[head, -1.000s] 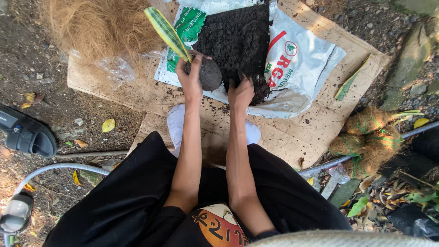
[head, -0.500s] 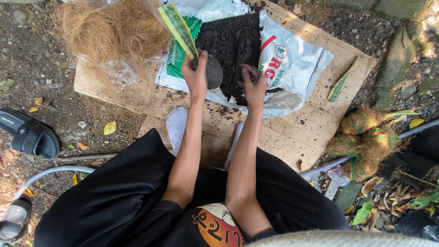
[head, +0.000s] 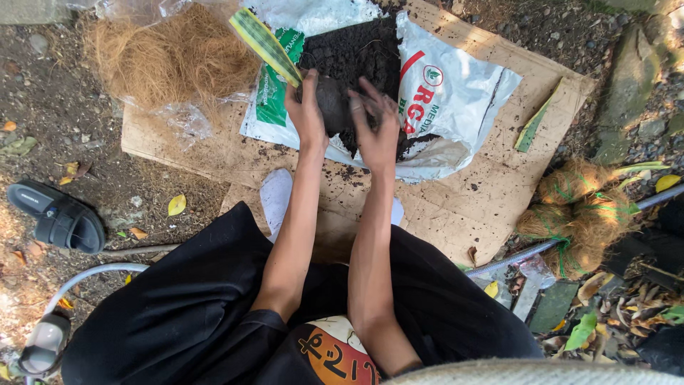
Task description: The person sits cross-legged on a cardboard sheet and repeatedly scoops dark soil from a white sack to pack it around a small plant with a long variegated leaf. The person uses both hands to press and shape the soil into a compact ball around the plant's base.
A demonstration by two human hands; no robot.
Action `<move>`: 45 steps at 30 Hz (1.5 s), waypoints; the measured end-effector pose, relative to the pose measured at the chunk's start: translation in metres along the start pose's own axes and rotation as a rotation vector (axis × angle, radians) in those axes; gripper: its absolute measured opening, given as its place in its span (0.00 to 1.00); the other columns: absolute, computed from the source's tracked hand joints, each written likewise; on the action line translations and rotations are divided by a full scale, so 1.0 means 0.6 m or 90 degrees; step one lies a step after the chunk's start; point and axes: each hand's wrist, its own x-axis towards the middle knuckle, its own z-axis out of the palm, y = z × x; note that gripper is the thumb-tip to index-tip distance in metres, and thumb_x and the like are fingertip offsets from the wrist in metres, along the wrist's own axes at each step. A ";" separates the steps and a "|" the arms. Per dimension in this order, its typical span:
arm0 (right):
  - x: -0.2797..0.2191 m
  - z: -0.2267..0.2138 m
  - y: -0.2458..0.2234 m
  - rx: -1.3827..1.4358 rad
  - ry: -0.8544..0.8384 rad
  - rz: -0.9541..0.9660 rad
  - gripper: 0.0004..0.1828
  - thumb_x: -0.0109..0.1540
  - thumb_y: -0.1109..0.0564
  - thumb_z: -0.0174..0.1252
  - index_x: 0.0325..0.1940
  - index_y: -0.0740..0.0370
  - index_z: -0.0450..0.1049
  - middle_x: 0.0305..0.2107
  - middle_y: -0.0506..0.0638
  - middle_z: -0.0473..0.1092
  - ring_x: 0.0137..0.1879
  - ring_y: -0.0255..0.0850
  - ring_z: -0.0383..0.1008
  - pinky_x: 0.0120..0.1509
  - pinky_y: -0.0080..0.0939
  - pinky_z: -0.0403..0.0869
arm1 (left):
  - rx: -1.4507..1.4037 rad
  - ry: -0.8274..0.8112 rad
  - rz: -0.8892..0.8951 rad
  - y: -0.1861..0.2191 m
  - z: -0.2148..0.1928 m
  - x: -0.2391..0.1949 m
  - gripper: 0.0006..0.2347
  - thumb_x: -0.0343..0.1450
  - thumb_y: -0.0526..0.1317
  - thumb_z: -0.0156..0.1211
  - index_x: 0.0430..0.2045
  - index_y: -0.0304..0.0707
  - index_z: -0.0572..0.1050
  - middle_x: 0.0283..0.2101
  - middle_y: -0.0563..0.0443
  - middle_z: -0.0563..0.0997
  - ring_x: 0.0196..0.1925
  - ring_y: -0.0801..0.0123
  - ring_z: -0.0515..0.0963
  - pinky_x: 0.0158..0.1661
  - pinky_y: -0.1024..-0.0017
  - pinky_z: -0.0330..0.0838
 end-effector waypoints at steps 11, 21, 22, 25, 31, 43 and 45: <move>0.041 0.015 0.050 0.659 -0.062 0.406 0.34 0.68 0.32 0.44 0.60 0.62 0.71 0.46 0.53 0.76 0.49 0.40 0.77 0.53 0.40 0.78 | 0.191 -0.315 0.101 0.051 0.019 -0.040 0.10 0.70 0.40 0.66 0.39 0.32 0.80 0.38 0.50 0.83 0.43 0.71 0.81 0.50 0.71 0.73; 0.041 0.038 0.098 0.662 -0.012 0.290 0.35 0.72 0.30 0.51 0.62 0.65 0.72 0.47 0.50 0.73 0.51 0.39 0.74 0.56 0.39 0.74 | 0.299 -0.368 0.168 0.103 0.057 -0.066 0.12 0.67 0.37 0.63 0.41 0.31 0.80 0.39 0.44 0.86 0.39 0.56 0.88 0.46 0.66 0.79; 0.044 0.035 0.089 0.598 0.001 0.289 0.38 0.71 0.28 0.50 0.62 0.66 0.73 0.48 0.51 0.72 0.52 0.40 0.73 0.57 0.39 0.74 | 0.307 -0.354 0.185 0.106 0.057 -0.066 0.11 0.67 0.37 0.63 0.40 0.31 0.81 0.38 0.44 0.86 0.40 0.56 0.88 0.47 0.66 0.79; 0.042 0.018 0.064 0.742 -0.037 0.377 0.48 0.60 0.19 0.45 0.62 0.62 0.72 0.51 0.52 0.73 0.56 0.42 0.73 0.62 0.40 0.74 | 0.349 -0.297 0.261 0.106 0.056 -0.073 0.10 0.66 0.36 0.64 0.37 0.30 0.81 0.38 0.43 0.85 0.41 0.55 0.87 0.48 0.65 0.78; 0.028 0.015 0.115 0.690 -0.110 0.129 0.44 0.65 0.24 0.48 0.62 0.66 0.70 0.56 0.54 0.71 0.64 0.45 0.72 0.72 0.44 0.71 | 0.453 -0.385 0.492 0.088 0.063 -0.081 0.11 0.59 0.38 0.69 0.31 0.31 0.80 0.36 0.43 0.85 0.40 0.58 0.85 0.58 0.54 0.72; 0.010 -0.004 0.109 0.799 -0.061 0.342 0.45 0.61 0.20 0.44 0.62 0.60 0.69 0.54 0.56 0.71 0.59 0.46 0.72 0.65 0.44 0.73 | 0.363 -0.099 0.164 0.060 0.064 -0.118 0.15 0.70 0.46 0.67 0.39 0.32 0.79 0.38 0.45 0.82 0.41 0.61 0.83 0.45 0.63 0.76; 0.014 0.001 0.098 0.728 0.001 0.374 0.44 0.61 0.21 0.46 0.61 0.60 0.70 0.53 0.55 0.72 0.59 0.46 0.74 0.65 0.46 0.75 | 0.408 -0.149 0.215 0.068 0.062 -0.113 0.18 0.70 0.49 0.69 0.43 0.31 0.78 0.42 0.44 0.78 0.44 0.59 0.80 0.45 0.63 0.74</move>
